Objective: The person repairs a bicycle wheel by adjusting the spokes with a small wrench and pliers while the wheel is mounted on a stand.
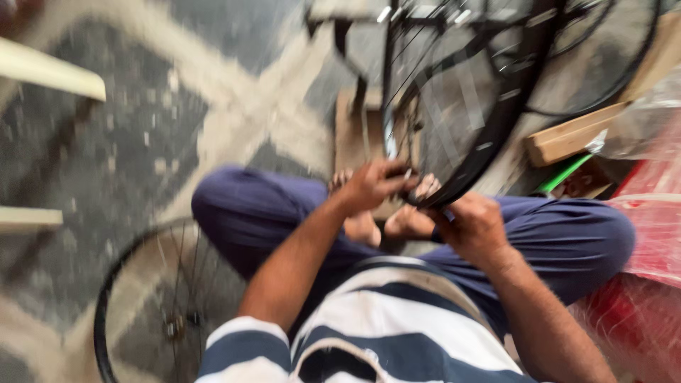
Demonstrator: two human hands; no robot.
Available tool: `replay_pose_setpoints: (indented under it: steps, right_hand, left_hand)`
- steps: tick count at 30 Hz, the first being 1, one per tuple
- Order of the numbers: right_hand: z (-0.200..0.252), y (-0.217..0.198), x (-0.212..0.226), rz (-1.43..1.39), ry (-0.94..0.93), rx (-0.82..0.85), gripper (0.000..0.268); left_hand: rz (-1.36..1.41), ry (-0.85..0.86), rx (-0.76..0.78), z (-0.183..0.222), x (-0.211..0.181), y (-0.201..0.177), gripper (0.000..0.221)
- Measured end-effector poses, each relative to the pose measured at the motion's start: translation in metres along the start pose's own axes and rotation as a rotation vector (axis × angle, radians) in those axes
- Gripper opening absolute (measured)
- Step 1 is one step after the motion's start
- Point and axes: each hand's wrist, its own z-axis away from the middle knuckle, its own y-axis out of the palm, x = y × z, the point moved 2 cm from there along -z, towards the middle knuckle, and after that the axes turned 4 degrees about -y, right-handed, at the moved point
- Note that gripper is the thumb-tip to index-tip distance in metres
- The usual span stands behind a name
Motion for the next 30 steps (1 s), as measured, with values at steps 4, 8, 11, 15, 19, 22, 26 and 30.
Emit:
replay_pose_setpoints:
  steps: [4, 8, 11, 15, 19, 22, 26, 30]
  right_hand:
    - [0.003, 0.005, -0.001, 0.084, -0.015, 0.039, 0.011]
    - [0.001, -0.005, 0.002, 0.057, -0.058, 0.041, 0.013]
    - [-0.003, -0.008, 0.007, 0.059, -0.053, 0.026, 0.013]
    - [-0.007, -0.014, 0.013, 0.061, -0.017, 0.024, 0.016]
    - [-0.013, -0.019, 0.020, 0.043, -0.013, 0.000, 0.018]
    - [-0.008, -0.026, 0.021, -0.016, -0.011, -0.023, 0.022]
    - [0.000, -0.014, 0.011, -0.045, -0.021, -0.041, 0.023]
    - [0.003, 0.016, -0.006, -0.058, 0.018, -0.044, 0.018]
  left_hand:
    - [0.741, -0.479, -0.196, -0.009, 0.024, -0.004, 0.040]
    - [0.427, -0.578, -0.161, -0.005, 0.030, 0.001, 0.042]
    - [0.195, -0.491, -0.077, -0.003, 0.029, 0.003, 0.045]
    - [0.252, -0.348, -0.041, -0.004, 0.021, 0.006, 0.048]
    - [0.028, -0.343, -0.043, -0.003, 0.011, 0.000, 0.044]
    - [0.269, -0.448, 0.078, 0.000, 0.010, -0.003, 0.039]
    - [0.466, -0.399, 0.077, -0.008, 0.004, 0.005, 0.034]
    - [-0.212, -0.442, -0.147, -0.020, -0.015, 0.015, 0.045]
